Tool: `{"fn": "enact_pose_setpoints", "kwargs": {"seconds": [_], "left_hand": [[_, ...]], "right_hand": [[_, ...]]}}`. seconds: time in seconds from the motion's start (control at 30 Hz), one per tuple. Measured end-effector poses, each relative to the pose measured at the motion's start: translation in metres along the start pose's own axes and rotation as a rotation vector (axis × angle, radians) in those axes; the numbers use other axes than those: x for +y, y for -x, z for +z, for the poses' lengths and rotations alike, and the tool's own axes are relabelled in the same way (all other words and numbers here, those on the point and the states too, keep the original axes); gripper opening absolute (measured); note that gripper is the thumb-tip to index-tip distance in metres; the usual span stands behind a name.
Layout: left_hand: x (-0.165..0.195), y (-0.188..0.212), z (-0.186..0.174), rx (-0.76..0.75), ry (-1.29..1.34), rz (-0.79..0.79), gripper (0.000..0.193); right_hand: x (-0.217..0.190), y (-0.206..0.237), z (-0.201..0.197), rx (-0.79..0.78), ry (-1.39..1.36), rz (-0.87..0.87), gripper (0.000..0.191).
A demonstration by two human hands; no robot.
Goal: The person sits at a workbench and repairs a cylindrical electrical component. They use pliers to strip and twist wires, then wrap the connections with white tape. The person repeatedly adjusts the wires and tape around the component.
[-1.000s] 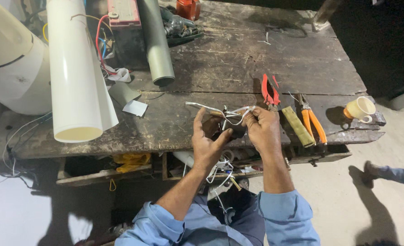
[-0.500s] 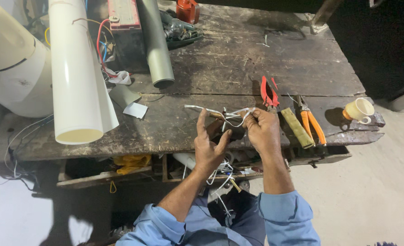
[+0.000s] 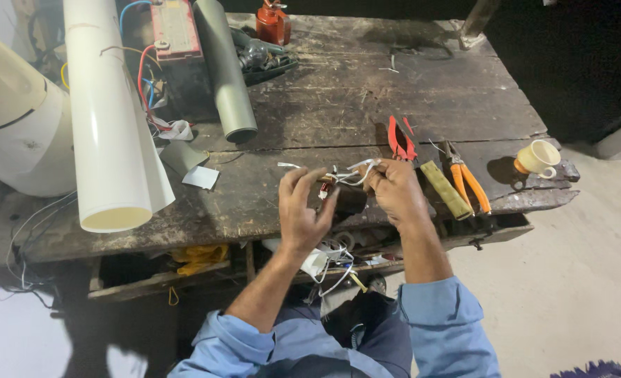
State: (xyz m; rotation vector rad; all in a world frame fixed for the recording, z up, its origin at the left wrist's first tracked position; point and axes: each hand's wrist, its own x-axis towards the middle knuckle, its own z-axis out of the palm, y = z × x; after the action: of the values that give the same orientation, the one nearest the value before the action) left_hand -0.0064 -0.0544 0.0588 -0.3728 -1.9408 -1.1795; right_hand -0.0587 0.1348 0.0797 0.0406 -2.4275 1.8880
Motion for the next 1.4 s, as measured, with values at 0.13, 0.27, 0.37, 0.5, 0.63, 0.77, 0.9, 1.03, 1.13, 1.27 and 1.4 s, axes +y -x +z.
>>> {"fn": "enact_pose_setpoints", "kwargs": {"seconds": [0.13, 0.27, 0.37, 0.5, 0.63, 0.77, 0.9, 1.03, 1.13, 1.27, 1.4], "left_hand": [[-0.003, -0.037, -0.005, -0.212, 0.135, 0.018, 0.022], [-0.004, -0.066, -0.003, -0.489, 0.163, -0.075, 0.022], [-0.007, -0.082, 0.002, -0.674, 0.167, -0.110, 0.024], [-0.009, -0.089, 0.011, -0.765, 0.123, -0.070, 0.024], [-0.012, -0.096, 0.016, -0.845, 0.111, -0.149, 0.029], [-0.013, -0.103, 0.020, -0.930, 0.079, -0.305, 0.030], [-0.013, -0.105, 0.020, -0.888, 0.217, -0.270, 0.032], [-0.014, -0.106, 0.018, -0.947, 0.190, -0.368, 0.019], [-0.017, -0.106, 0.020, -0.960, 0.189, -0.382, 0.017], [-0.025, -0.103, 0.025, -0.923, 0.375, -0.358, 0.015], [-0.030, -0.100, 0.028, -0.927, 0.369, -0.405, 0.015]], "right_hand": [[-0.014, -0.006, -0.011, -0.033, 0.216, -0.008, 0.020], [-0.030, -0.008, -0.022, -0.085, 0.304, -0.120, 0.019], [-0.038, -0.007, -0.024, -0.063, 0.397, -0.162, 0.018], [-0.045, -0.003, -0.020, -0.026, 0.448, -0.123, 0.017], [-0.053, 0.000, -0.018, -0.011, 0.468, -0.148, 0.017], [-0.057, 0.001, -0.021, -0.012, 0.451, -0.064, 0.018], [-0.052, 0.001, -0.027, -0.064, 0.326, -0.120, 0.020], [-0.042, -0.001, -0.035, -0.118, 0.271, -0.118, 0.020], [-0.036, -0.002, -0.043, -0.251, 0.139, -0.120, 0.019], [-0.031, 0.001, -0.050, -0.248, 0.089, -0.186, 0.021], [-0.030, 0.005, -0.051, -0.212, 0.048, -0.181, 0.023]]}}
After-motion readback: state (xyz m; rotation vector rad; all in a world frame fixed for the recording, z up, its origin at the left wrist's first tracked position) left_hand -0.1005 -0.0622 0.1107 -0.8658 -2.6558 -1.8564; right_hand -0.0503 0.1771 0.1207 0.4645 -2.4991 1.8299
